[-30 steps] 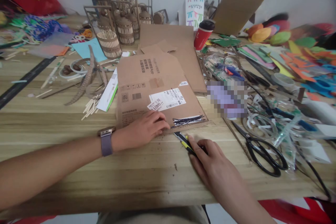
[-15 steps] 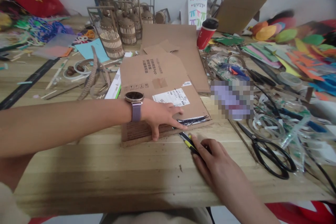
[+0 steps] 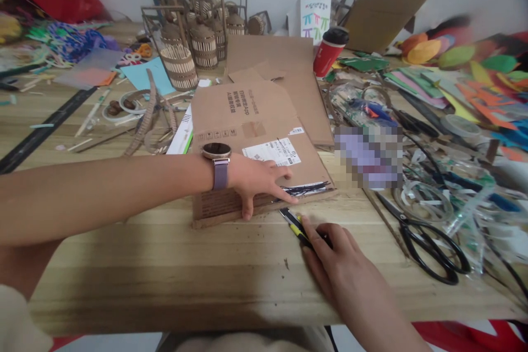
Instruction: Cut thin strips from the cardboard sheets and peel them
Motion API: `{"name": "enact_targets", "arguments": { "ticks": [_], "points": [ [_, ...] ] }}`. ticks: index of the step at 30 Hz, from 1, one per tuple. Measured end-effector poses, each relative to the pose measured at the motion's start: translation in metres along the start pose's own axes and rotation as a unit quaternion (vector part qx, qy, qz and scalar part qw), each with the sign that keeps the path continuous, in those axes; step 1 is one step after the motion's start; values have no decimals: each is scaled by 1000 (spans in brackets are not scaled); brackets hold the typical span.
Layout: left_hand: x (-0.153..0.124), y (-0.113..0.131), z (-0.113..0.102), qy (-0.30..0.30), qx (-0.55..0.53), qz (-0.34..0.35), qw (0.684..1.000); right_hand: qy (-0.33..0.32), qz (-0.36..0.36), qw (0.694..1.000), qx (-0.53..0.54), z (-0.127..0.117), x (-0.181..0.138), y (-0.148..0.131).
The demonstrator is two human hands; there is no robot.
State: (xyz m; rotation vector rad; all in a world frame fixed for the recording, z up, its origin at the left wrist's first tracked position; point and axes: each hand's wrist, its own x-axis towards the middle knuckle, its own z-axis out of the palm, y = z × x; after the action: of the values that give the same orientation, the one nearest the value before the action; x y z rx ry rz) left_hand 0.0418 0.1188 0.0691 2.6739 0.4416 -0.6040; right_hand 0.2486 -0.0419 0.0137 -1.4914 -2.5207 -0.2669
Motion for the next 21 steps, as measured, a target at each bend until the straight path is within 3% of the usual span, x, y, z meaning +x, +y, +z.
{"name": "enact_targets", "arguments": {
  "ticks": [21],
  "points": [
    [0, -5, 5, 30, -24, 10, 999, -13, -4, 1000, 1, 2, 1, -14]
  ]
}}
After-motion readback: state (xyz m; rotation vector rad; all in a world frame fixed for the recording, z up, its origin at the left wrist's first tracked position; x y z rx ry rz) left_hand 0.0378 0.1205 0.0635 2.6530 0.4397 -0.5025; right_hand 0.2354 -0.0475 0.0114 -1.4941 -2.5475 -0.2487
